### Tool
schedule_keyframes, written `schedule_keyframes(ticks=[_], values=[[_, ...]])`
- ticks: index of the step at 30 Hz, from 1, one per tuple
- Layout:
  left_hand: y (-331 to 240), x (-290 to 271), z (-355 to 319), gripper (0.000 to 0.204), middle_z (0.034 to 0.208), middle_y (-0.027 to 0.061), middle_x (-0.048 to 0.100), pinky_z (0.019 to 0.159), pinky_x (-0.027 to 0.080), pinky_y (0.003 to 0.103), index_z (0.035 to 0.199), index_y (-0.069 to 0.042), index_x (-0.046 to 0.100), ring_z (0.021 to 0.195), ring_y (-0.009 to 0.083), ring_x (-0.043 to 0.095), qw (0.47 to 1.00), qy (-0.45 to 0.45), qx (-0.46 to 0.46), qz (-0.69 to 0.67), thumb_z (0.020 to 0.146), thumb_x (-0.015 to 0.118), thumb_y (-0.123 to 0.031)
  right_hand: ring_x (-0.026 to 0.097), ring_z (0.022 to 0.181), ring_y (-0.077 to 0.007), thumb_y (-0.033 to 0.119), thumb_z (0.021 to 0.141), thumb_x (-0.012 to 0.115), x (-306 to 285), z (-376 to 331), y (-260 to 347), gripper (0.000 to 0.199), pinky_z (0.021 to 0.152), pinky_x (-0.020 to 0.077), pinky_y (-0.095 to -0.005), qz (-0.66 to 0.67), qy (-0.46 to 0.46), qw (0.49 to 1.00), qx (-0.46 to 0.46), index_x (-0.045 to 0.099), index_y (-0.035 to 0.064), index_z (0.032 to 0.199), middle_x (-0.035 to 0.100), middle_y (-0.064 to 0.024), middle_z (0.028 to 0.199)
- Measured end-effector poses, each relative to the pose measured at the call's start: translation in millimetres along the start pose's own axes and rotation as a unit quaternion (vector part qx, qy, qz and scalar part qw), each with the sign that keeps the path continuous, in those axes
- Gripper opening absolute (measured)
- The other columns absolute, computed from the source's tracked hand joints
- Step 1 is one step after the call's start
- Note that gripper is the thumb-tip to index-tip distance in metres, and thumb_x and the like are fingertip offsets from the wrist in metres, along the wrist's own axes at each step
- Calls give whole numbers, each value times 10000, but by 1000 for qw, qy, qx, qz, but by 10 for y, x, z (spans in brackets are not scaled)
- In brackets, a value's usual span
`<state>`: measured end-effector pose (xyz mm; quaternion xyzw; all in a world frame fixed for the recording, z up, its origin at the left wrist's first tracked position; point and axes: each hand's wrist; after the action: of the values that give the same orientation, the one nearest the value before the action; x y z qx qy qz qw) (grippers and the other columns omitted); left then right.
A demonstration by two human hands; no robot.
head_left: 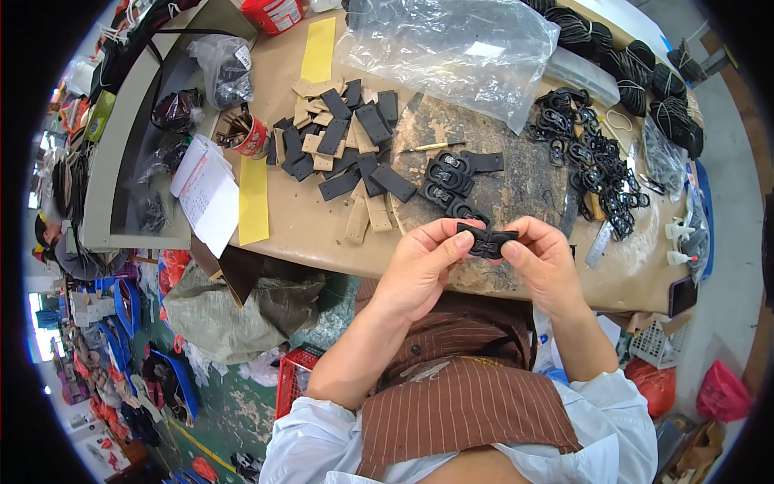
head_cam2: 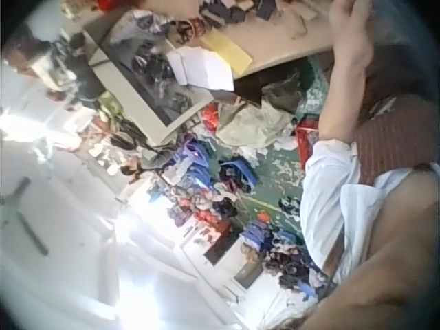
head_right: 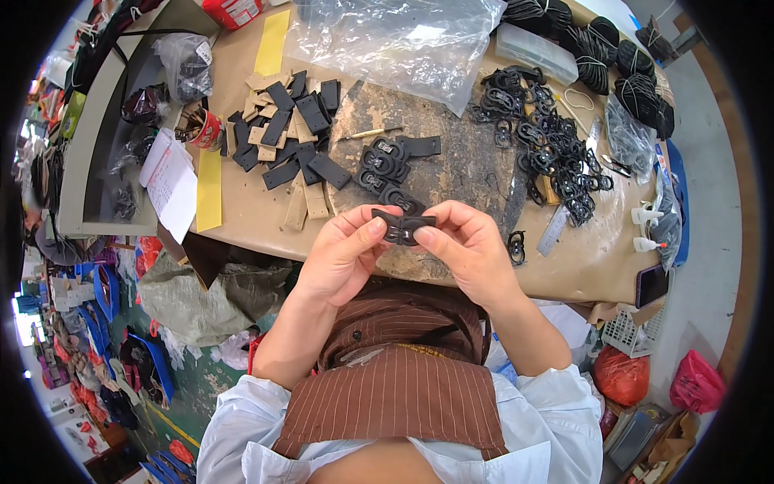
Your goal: The person sits at a workbench and repeatedly picks up small black rectangular pieces and black circular rings. They insert the rings into the rectangular pieces and place the assembled units on the table. The person handles the components one at a time throughout the clip.
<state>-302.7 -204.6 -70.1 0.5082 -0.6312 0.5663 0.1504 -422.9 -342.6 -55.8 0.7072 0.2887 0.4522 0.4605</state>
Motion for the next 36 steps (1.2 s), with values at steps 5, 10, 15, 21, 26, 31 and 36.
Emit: schedule_keyframes(ticks=[5, 10, 15, 21, 26, 31, 36], values=[[-54, 169, 75, 220, 901, 16, 627, 712, 445, 185, 1036, 6, 591, 773, 46, 558, 993, 6, 12, 118, 839, 620, -88, 527, 800, -57, 6, 835, 591, -174, -187, 107, 116, 725, 421, -198, -82, -2, 993, -82, 566, -15, 946, 573, -16, 879], [31, 93, 118, 210, 913, 33, 622, 747, 439, 193, 1027, 11, 588, 809, 60, 557, 995, 39, 5, 86, 838, 615, -76, 535, 820, -63, -1, 832, 588, -209, -189, 59, 136, 734, 435, -206, -68, -15, 996, -58, 566, -13, 966, 577, -24, 886], [-84, 4, 210, 156, 877, 29, 625, 746, 440, 216, 970, -6, 606, 794, 75, 556, 988, -4, 95, 124, 850, 605, -105, 544, 768, -55, -6, 799, 609, -584, -207, 216, 244, 708, 448, -207, -277, -146, 943, -116, 578, 21, 1039, 592, -8, 924], [-258, -112, 642, 274, 911, 67, 577, 594, 456, 221, 978, -4, 597, 684, 92, 571, 820, -194, 236, 484, 772, 701, -151, 515, 629, -92, 1, 729, 651, -832, -460, 148, 254, 560, 416, -228, -560, -163, 812, -34, 593, -17, 976, 568, -41, 796], [-138, 54, 517, 394, 1006, 117, 525, 579, 480, 242, 1088, -20, 547, 665, 134, 593, 683, -202, 418, 564, 746, 714, -120, 532, 637, -99, -9, 769, 621, -998, -490, 79, 136, 579, 441, -229, -467, -181, 865, -38, 612, -38, 901, 552, -57, 810], [358, 289, 10, 333, 1027, 97, 577, 661, 518, 234, 1126, -5, 541, 773, 106, 607, 968, 10, 101, 227, 816, 637, -78, 566, 733, -121, -23, 798, 583, -204, -281, 184, 190, 651, 472, -237, -301, -104, 943, -93, 617, -9, 984, 574, -76, 903], [246, 41, -118, 185, 875, 75, 642, 668, 528, 224, 1034, 27, 589, 768, 111, 626, 972, -13, -13, 234, 874, 560, -59, 595, 878, -222, -13, 729, 644, -88, -93, 321, 349, 747, 487, -292, -437, 139, 861, -221, 610, 33, 1073, 579, -119, 1008]])
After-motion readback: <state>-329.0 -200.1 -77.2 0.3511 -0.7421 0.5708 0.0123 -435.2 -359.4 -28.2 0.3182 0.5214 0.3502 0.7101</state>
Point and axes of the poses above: each hand's wrist, its own z-axis towards the middle knuckle, its own x-axis out of the palm, y = z × x
